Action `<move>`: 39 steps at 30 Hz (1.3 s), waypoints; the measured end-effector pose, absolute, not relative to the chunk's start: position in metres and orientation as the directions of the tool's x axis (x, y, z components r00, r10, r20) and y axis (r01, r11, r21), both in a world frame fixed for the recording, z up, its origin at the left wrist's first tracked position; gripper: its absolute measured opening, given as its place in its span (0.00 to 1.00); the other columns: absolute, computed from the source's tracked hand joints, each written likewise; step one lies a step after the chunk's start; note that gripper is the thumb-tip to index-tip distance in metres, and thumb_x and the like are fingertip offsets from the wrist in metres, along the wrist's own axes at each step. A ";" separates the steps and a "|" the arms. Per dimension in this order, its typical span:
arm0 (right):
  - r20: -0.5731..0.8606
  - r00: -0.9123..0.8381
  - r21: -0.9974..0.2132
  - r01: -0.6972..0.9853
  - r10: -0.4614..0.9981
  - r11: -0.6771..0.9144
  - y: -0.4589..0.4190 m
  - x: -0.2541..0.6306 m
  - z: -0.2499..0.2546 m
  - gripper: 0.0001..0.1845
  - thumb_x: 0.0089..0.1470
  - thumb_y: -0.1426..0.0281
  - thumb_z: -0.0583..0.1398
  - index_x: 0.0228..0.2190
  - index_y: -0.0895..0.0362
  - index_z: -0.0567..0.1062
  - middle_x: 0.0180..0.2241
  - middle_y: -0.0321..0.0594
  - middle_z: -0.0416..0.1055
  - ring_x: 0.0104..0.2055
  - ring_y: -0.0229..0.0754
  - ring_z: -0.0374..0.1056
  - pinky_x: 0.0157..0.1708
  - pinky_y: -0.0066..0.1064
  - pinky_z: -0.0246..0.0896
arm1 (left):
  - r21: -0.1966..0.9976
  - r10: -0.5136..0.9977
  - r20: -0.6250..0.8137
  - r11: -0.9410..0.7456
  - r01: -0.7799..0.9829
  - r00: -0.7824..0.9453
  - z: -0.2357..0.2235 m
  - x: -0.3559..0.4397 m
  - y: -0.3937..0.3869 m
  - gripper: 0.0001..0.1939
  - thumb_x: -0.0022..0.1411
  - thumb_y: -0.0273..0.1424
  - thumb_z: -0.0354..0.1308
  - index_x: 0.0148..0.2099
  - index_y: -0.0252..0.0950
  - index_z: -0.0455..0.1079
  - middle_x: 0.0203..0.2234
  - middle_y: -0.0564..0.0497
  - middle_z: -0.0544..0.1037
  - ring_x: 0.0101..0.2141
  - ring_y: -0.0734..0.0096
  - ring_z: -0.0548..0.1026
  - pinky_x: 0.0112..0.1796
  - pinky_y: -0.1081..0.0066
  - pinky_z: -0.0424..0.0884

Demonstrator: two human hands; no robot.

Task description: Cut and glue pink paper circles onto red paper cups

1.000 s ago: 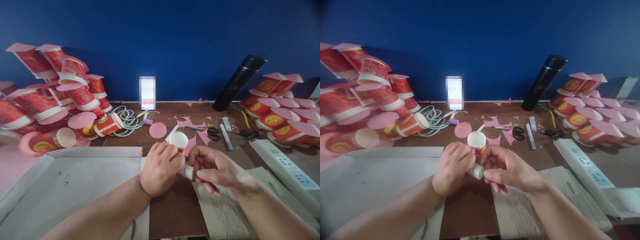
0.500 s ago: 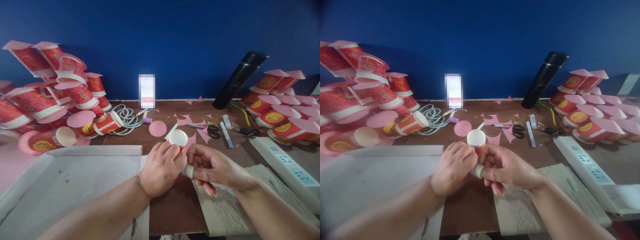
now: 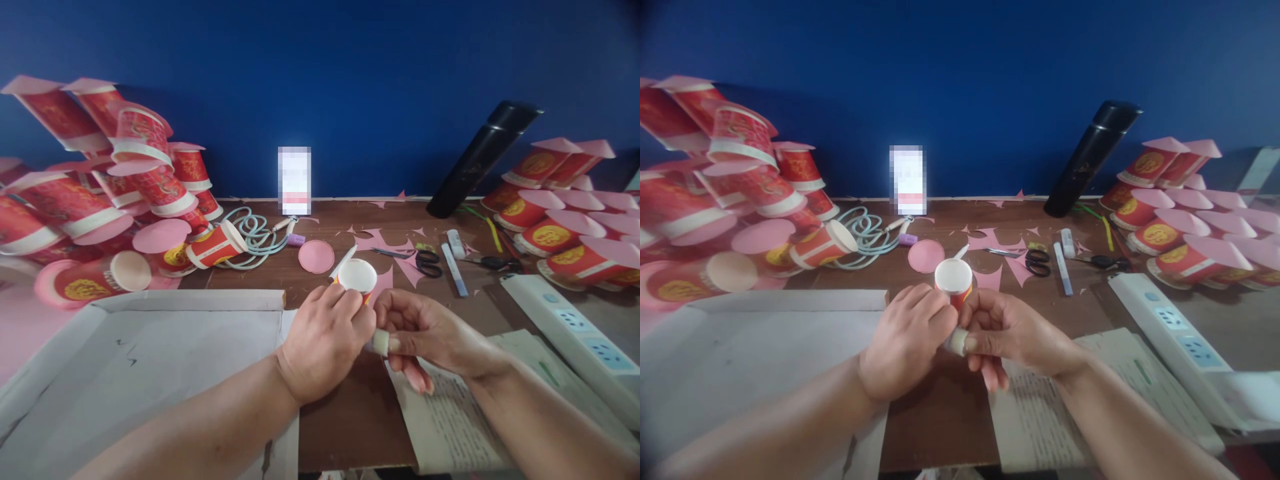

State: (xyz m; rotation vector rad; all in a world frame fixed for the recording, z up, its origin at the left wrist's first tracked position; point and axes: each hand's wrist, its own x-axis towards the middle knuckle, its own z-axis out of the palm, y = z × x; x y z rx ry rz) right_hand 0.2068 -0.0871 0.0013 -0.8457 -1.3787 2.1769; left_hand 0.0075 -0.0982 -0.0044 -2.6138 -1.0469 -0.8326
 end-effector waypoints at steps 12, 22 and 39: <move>-0.169 -0.539 -0.975 -0.032 0.825 -0.221 -0.089 0.210 0.007 0.14 0.55 0.61 0.63 0.33 0.54 0.64 0.18 0.29 0.70 0.13 0.31 0.63 0.10 0.19 0.54 | 0.277 0.652 0.633 -0.694 0.664 0.417 -0.012 0.006 -0.096 0.02 0.61 0.28 0.52 0.36 0.37 0.65 0.29 0.49 0.72 0.31 0.66 0.68 0.33 0.64 0.66; 0.563 -0.061 -0.539 0.729 0.824 0.422 -0.078 0.208 -0.007 0.04 0.56 0.66 0.61 0.32 0.51 0.71 0.30 0.38 0.72 0.30 0.41 0.68 0.33 0.34 0.64 | 0.742 0.948 0.317 -0.229 0.630 -0.029 -0.014 0.009 -0.080 0.37 0.51 0.47 0.64 0.59 0.41 0.60 0.46 0.45 0.76 0.43 0.58 0.76 0.40 0.61 0.73; 0.772 -0.415 0.004 0.760 0.481 0.650 -0.033 0.211 -0.007 0.04 0.52 0.70 0.65 0.33 0.52 0.77 0.33 0.35 0.79 0.35 0.42 0.71 0.41 0.36 0.63 | 0.672 0.900 0.432 -0.368 0.642 0.064 -0.021 0.010 -0.075 0.25 0.52 0.38 0.67 0.51 0.42 0.65 0.42 0.50 0.77 0.41 0.61 0.75 0.42 0.63 0.71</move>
